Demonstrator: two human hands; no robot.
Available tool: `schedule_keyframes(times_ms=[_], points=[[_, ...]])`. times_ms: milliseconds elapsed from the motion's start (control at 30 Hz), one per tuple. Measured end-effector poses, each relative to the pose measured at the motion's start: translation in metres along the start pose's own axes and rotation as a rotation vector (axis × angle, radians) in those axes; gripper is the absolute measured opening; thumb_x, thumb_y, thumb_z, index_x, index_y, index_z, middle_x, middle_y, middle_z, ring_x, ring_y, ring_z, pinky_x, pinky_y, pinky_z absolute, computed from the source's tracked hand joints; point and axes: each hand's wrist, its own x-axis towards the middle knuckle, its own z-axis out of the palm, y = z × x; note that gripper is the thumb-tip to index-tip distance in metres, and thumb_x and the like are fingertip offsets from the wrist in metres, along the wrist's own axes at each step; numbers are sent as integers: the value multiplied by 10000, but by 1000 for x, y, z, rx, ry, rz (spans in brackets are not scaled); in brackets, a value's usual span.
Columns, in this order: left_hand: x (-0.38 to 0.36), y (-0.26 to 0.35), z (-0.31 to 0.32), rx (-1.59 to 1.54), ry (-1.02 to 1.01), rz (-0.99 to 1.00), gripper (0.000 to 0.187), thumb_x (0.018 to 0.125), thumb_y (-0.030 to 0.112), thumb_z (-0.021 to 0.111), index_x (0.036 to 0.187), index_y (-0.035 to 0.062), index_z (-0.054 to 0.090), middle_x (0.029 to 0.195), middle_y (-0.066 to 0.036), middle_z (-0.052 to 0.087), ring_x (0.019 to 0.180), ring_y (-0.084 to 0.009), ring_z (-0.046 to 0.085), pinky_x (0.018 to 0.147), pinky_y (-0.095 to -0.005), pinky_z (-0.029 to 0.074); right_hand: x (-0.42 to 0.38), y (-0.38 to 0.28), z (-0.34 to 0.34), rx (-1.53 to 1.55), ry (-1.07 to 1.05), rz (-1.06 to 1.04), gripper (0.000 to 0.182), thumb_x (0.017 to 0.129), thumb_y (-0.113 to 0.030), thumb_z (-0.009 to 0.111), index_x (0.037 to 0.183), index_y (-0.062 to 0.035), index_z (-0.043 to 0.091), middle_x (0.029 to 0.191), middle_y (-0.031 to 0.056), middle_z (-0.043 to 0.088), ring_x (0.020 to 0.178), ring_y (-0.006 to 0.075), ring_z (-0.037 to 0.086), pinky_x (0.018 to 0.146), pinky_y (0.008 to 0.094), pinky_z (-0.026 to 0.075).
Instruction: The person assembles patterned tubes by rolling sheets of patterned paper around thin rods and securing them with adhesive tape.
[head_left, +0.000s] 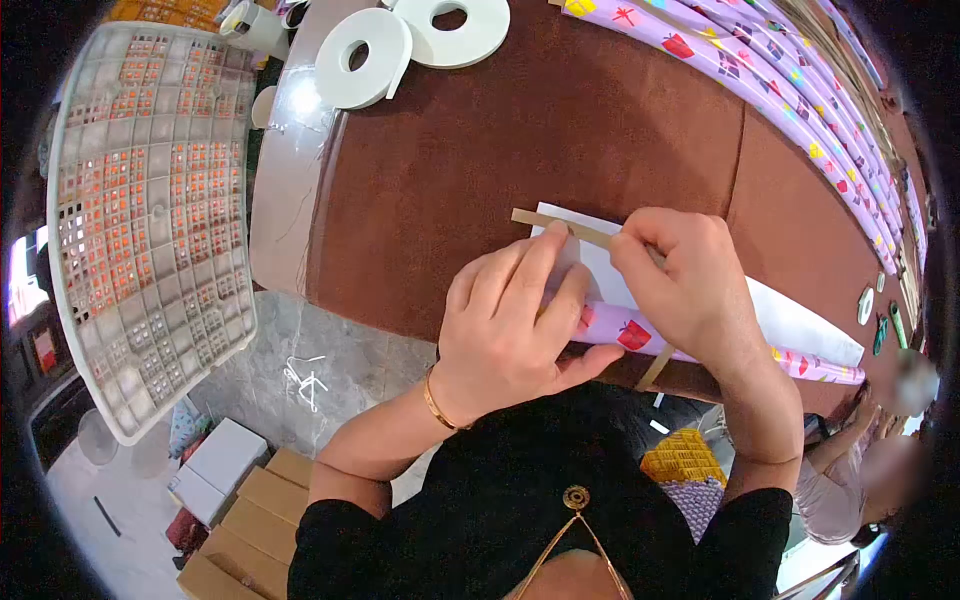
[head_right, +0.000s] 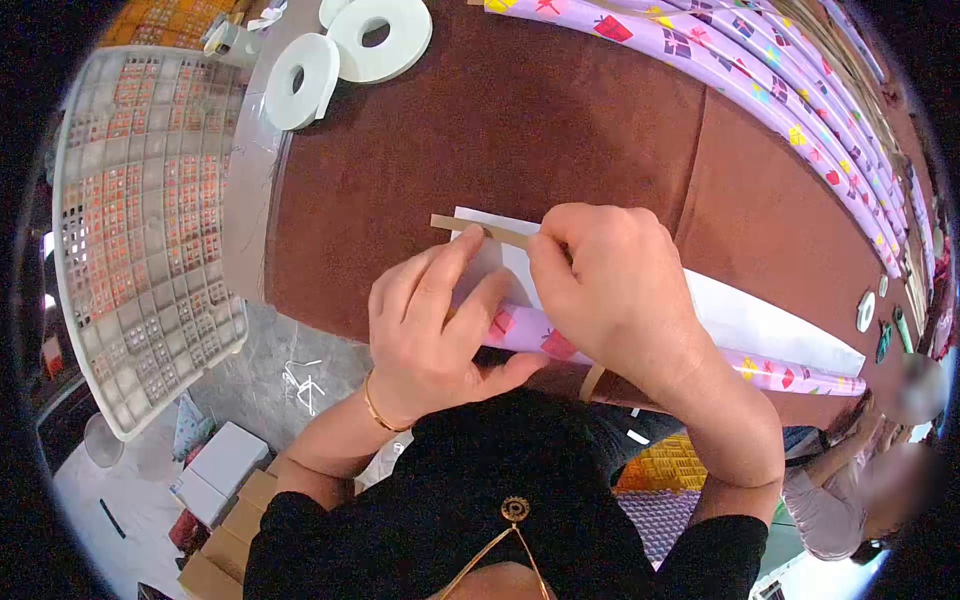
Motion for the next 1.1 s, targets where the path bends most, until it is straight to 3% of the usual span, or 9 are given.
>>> schedule_keyframes(times_ms=[300,367,500,567,733,1100], points=[[0,2,3,31,6,-30,569,781,618,649,948,77,710,1225,-145,629,1153,-326,560,930,-421,391,0,1,-3,-44,-14,66,229,828,-155,596,686,22,629,669,229,612,650,422,615,622,488,507],[2,3,0,20,-11,-34,570,763,605,674,958,70,705,1225,-148,631,1182,-335,549,937,-421,384,-1,-1,-13,-44,-112,170,196,840,-145,619,782,42,634,610,168,566,545,192,573,541,340,445],[0,3,1,1,-12,-28,595,750,578,702,1014,44,688,1237,-155,628,1197,-343,550,948,-425,373,-15,11,-35,64,-139,265,209,846,-151,629,777,46,633,588,95,558,578,108,534,538,301,422],[0,1,1,44,-16,-19,619,750,570,705,1062,36,676,1245,-152,627,1194,-346,553,954,-428,370,-25,22,-45,113,-101,289,207,846,-152,638,782,46,636,604,16,536,625,55,485,542,264,394],[2,2,-2,62,-42,-11,664,760,545,700,1165,21,647,1271,-149,619,1205,-354,547,976,-444,360,-52,39,-69,80,-40,398,155,866,-78,628,753,27,618,636,-42,520,633,28,456,548,225,360],[0,2,3,138,-32,32,669,810,617,626,1142,38,651,1239,-139,624,1209,-347,538,977,-455,350,-78,70,-77,20,52,448,211,873,-135,645,746,28,605,595,-24,487,587,37,435,507,257,357]])
